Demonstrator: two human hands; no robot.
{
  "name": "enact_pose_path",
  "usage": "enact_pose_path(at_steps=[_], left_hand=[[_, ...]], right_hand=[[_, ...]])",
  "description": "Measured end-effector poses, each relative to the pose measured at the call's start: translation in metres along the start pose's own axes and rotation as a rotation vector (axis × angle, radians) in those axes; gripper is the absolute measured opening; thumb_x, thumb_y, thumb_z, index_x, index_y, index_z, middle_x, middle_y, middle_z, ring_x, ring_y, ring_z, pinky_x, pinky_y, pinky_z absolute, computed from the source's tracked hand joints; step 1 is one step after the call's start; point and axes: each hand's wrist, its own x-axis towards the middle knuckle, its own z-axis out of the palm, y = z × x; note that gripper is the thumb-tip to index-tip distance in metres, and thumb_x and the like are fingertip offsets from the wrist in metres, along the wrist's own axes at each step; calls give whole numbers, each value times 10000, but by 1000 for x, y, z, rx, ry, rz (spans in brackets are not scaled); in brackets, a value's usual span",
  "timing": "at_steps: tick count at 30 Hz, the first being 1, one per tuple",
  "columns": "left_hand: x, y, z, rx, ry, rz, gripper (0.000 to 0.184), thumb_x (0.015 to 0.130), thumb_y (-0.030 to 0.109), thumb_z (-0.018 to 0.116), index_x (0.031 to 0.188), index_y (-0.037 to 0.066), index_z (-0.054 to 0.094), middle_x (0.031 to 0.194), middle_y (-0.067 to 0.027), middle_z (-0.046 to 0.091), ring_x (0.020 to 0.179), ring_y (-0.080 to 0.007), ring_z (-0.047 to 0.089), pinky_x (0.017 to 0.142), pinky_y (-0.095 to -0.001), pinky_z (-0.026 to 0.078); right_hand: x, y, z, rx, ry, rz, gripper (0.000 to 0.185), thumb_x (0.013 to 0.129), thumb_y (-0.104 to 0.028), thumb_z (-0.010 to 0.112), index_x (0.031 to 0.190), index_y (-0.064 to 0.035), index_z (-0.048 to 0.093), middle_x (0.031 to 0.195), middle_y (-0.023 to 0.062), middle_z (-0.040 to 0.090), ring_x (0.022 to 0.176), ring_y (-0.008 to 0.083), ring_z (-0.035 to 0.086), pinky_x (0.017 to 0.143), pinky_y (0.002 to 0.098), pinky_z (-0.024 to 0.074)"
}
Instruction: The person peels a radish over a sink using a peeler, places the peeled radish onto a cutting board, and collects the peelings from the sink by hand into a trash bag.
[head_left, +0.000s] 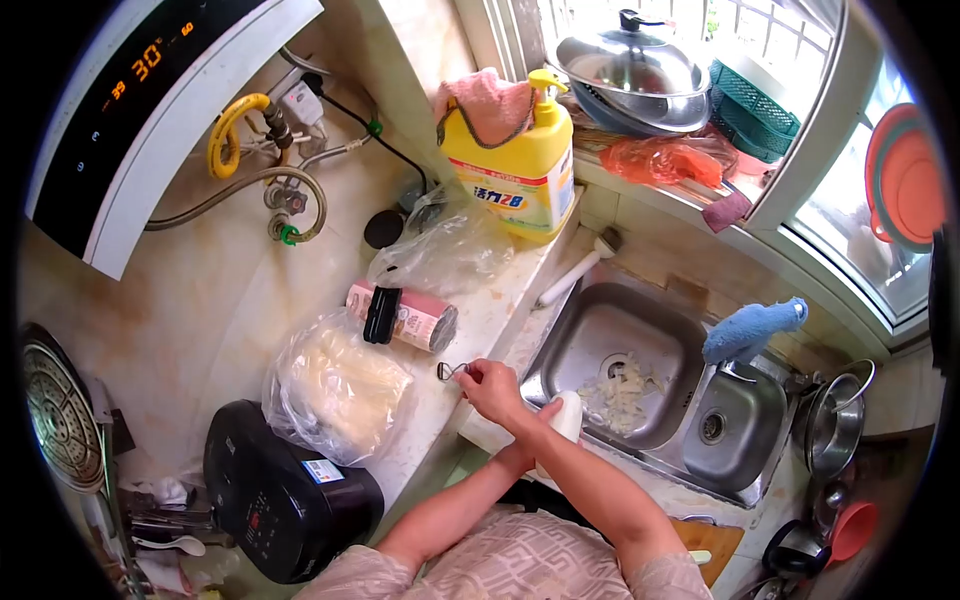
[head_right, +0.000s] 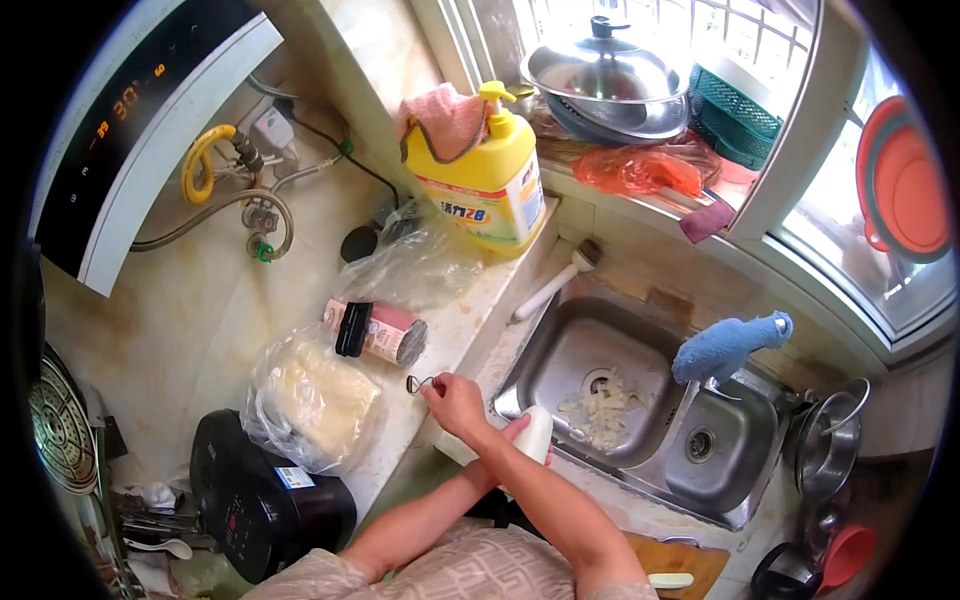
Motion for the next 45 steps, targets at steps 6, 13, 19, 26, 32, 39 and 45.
enact_pose_path(at_steps=[6,13,19,26,32,39,45], left_hand=[[33,-7,-29,34,79,66,498,908,534,557,1176,114,571,916,-151,643,823,-333,648,735,-489,550],[24,-23,22,180,-33,-29,598,901,605,474,1185,83,543,918,-154,629,772,-315,651,661,-489,554],[34,-52,41,431,36,-189,572,908,571,462,1190,76,518,930,-166,608,757,-320,653,656,-491,564],[59,-96,77,565,45,-285,595,909,555,486,1238,59,486,1002,-178,603,816,-322,652,718,-496,570],[79,-113,122,718,23,-244,534,936,469,488,1247,36,461,1007,-163,590,843,-311,656,744,-471,578],[176,-151,194,1050,-59,15,444,896,305,663,1244,86,497,1020,-76,616,869,-199,653,714,-368,553],[243,-224,262,1354,-284,578,492,819,276,745,1205,37,553,1059,-70,633,953,-142,588,854,-310,485]], right_hand=[[-8,9,-23,-24,-168,-124,314,894,-265,557,817,20,663,712,198,649,682,323,656,657,432,499],[-65,27,-98,324,126,-230,340,873,-265,620,1032,36,640,979,210,654,868,331,631,809,403,496],[-179,206,-365,541,1234,257,216,956,-253,551,933,-40,584,757,48,596,656,143,574,524,296,460],[-178,248,-521,29,1557,555,807,849,-668,514,1037,103,660,1037,295,651,1022,438,624,851,470,498],[-166,272,-531,431,1475,557,737,898,-627,450,1133,53,615,1087,234,650,950,398,646,879,489,466],[-249,227,-411,1011,1090,190,815,907,-722,356,1377,-61,444,1207,124,576,1017,218,605,788,391,479],[-264,215,-356,406,1342,-118,558,898,-538,611,1138,-41,534,961,78,619,856,181,622,738,312,516]])
